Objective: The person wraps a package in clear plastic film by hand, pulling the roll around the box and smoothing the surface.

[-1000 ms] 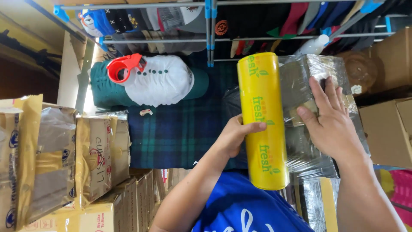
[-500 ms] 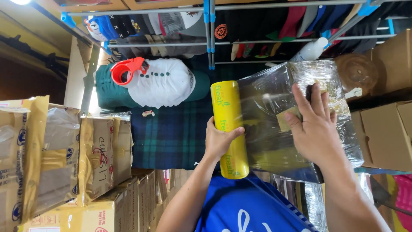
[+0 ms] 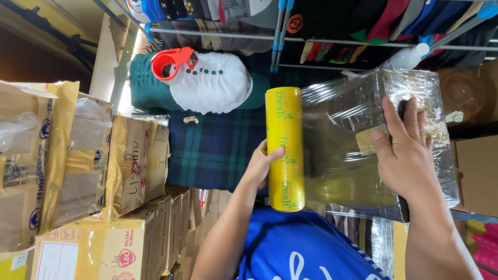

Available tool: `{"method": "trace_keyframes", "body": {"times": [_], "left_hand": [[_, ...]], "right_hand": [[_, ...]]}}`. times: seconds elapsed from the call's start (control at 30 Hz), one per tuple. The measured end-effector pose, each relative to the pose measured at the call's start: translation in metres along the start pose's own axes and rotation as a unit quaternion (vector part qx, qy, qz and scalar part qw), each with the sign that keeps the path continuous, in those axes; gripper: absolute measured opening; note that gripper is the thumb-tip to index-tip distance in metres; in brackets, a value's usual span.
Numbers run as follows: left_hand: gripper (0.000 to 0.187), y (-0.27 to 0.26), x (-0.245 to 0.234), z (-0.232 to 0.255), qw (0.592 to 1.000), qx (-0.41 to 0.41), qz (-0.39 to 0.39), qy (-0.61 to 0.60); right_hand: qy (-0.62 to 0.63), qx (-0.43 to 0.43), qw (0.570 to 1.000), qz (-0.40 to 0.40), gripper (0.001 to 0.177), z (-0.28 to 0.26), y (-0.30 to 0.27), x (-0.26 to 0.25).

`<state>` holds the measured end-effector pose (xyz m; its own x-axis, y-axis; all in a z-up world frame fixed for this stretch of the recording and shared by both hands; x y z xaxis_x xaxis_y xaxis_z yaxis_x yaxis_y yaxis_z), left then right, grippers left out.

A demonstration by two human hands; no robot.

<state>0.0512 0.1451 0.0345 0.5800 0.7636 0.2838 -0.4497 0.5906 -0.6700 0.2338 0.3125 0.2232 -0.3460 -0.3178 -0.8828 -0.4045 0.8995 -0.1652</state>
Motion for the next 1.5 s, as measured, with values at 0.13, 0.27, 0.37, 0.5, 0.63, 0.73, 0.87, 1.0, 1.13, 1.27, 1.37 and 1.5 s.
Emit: {"method": "trace_keyframes", "body": {"times": [0.13, 0.27, 0.37, 0.5, 0.63, 0.73, 0.87, 1.0, 1.13, 1.27, 1.37, 1.5], "left_hand": [[0.067, -0.006, -0.016, 0.012, 0.993, -0.004, 0.099, 0.065], [0.094, -0.003, -0.037, 0.012, 0.919, 0.027, 0.236, 0.316], [0.104, 0.019, -0.037, -0.018, 0.934, 0.017, 0.227, 0.276], [0.107, 0.028, -0.03, -0.035, 0.961, 0.027, 0.171, 0.215], [0.099, 0.044, -0.034, -0.053, 0.994, -0.022, 0.067, 0.085], [0.091, 0.054, -0.021, -0.06, 0.996, -0.016, -0.037, 0.078], [0.08, 0.079, -0.006, -0.086, 0.983, -0.062, -0.146, -0.088], [0.079, 0.071, 0.005, -0.077, 0.969, -0.065, -0.172, -0.162], [0.078, 0.041, -0.001, -0.041, 0.986, -0.036, -0.126, -0.102], [0.088, -0.022, -0.009, 0.039, 0.997, 0.003, -0.077, -0.005], [0.082, -0.056, -0.004, 0.084, 0.993, -0.009, 0.013, 0.118], [0.083, -0.055, -0.009, 0.093, 0.937, 0.046, 0.131, 0.322]], "right_hand": [[-0.002, 0.01, 1.0, -0.005, 0.064, -0.008, -0.004, -0.001], [-0.005, 0.023, 1.0, -0.014, 0.064, -0.017, -0.008, 0.003], [-0.013, 0.023, 0.999, -0.019, 0.064, -0.022, -0.013, 0.009], [-0.028, 0.024, 0.999, -0.014, 0.065, -0.02, -0.011, 0.009], [-0.067, 0.087, 0.993, -0.045, 0.07, -0.03, -0.017, -0.013], [-0.041, 0.075, 0.996, -0.008, 0.08, 0.0, -0.002, -0.023], [0.022, 0.09, 0.995, 0.033, 0.086, 0.024, 0.008, -0.036], [0.02, 0.099, 0.995, -0.002, 0.079, 0.041, 0.019, -0.037], [0.057, 0.14, 0.989, 0.008, 0.075, 0.059, 0.013, -0.049], [0.201, 0.187, 0.958, 0.082, 0.054, 0.086, 0.002, -0.04], [0.248, 0.196, 0.947, 0.055, 0.058, 0.124, 0.014, 0.019], [0.171, 0.12, 0.978, 0.001, 0.069, 0.183, 0.031, 0.126]]}}
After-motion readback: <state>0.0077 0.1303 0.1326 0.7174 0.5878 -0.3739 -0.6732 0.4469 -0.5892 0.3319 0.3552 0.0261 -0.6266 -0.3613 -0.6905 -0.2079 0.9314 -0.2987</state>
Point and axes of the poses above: each hand's wrist, its own y-axis towards the middle knuckle, its own x-axis out of the palm, z = x × y, the point moved 7 cm from there along y, towards the middle knuckle, and after that the axes turned 11 degrees about z, right-handed, at the moved point
